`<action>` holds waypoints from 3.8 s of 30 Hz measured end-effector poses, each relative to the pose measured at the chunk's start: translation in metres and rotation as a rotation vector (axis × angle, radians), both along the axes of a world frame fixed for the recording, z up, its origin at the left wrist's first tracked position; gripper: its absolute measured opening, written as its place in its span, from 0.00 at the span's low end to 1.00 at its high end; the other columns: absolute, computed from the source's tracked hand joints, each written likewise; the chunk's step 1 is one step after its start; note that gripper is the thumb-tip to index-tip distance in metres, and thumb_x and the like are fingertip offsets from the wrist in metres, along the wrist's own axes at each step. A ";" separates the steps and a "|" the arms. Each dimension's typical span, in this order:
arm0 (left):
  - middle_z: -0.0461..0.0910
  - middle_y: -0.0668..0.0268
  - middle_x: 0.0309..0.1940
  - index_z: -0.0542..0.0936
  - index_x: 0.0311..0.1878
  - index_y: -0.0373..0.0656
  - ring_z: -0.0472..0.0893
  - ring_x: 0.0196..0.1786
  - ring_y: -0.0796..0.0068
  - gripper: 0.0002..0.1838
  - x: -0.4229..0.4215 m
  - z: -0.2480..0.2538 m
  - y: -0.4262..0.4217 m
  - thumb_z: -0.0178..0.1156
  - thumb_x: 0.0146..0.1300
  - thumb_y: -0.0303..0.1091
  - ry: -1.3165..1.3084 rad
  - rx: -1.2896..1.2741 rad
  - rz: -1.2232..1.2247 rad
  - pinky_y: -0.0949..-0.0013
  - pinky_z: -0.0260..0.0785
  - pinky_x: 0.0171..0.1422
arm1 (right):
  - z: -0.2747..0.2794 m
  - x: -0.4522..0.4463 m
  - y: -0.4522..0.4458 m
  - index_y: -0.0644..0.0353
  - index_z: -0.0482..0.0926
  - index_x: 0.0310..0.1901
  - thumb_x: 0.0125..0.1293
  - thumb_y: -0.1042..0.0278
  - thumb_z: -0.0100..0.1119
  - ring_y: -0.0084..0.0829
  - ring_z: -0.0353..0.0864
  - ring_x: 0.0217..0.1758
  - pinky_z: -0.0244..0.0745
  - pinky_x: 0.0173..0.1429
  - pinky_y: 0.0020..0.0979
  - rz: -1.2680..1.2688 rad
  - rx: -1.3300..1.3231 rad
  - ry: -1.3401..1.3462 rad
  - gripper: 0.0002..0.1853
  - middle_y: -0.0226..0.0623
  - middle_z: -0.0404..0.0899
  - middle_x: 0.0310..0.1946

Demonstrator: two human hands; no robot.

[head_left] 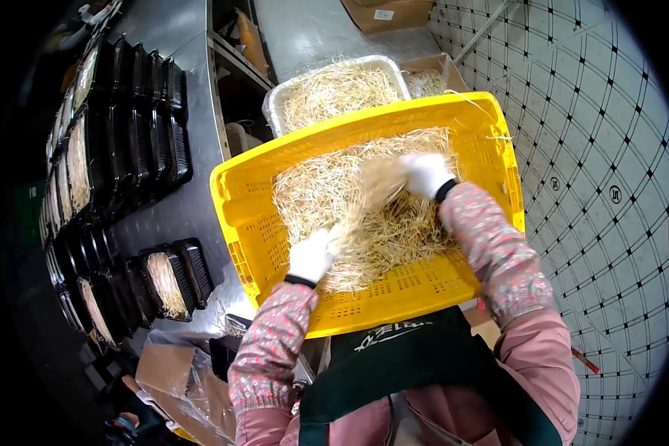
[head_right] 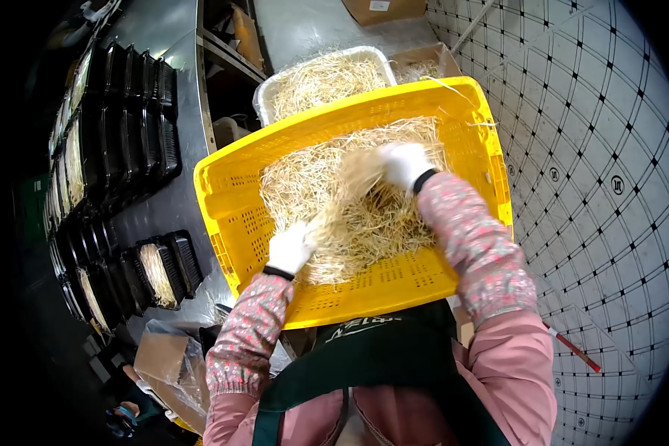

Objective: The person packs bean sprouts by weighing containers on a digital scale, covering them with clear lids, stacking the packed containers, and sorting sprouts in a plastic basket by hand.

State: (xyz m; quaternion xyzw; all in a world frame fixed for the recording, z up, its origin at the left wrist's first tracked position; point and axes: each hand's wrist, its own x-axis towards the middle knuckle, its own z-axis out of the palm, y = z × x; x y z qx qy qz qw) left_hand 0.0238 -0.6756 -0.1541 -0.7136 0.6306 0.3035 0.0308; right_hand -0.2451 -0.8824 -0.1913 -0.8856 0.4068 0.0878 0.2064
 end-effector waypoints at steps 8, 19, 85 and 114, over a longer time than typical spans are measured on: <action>0.75 0.56 0.57 0.67 0.73 0.50 0.78 0.55 0.51 0.47 -0.002 0.020 0.017 0.74 0.49 0.49 -0.064 -0.083 -0.293 0.54 0.76 0.49 | 0.036 0.091 0.024 0.47 0.79 0.56 0.60 0.58 0.65 0.46 0.84 0.44 0.79 0.48 0.46 0.033 0.151 -0.267 0.22 0.45 0.84 0.41; 0.46 0.54 0.80 0.49 0.81 0.51 0.63 0.72 0.39 0.71 0.015 -0.050 -0.069 0.82 0.34 0.53 0.017 -0.076 -0.072 0.46 0.65 0.71 | -0.024 0.091 0.047 0.47 0.35 0.80 0.28 0.43 0.87 0.55 0.47 0.80 0.48 0.78 0.59 0.218 0.063 0.159 0.81 0.54 0.47 0.78; 0.66 0.56 0.70 0.58 0.77 0.44 0.65 0.71 0.52 0.44 0.111 0.060 0.433 0.66 0.64 0.51 0.292 -0.950 2.302 0.47 0.60 0.71 | 0.008 0.133 0.096 0.68 0.69 0.65 0.47 0.47 0.71 0.47 0.83 0.53 0.78 0.57 0.40 0.136 0.357 -0.070 0.46 0.53 0.83 0.48; 0.58 0.48 0.75 0.67 0.73 0.44 0.56 0.77 0.43 0.31 0.018 0.207 0.441 0.56 0.67 0.39 -0.778 -0.876 1.121 0.45 0.53 0.76 | 0.275 0.313 0.503 0.63 0.76 0.42 0.49 0.67 0.64 0.45 0.81 0.36 0.73 0.40 0.43 1.227 -0.438 -0.625 0.17 0.44 0.81 0.31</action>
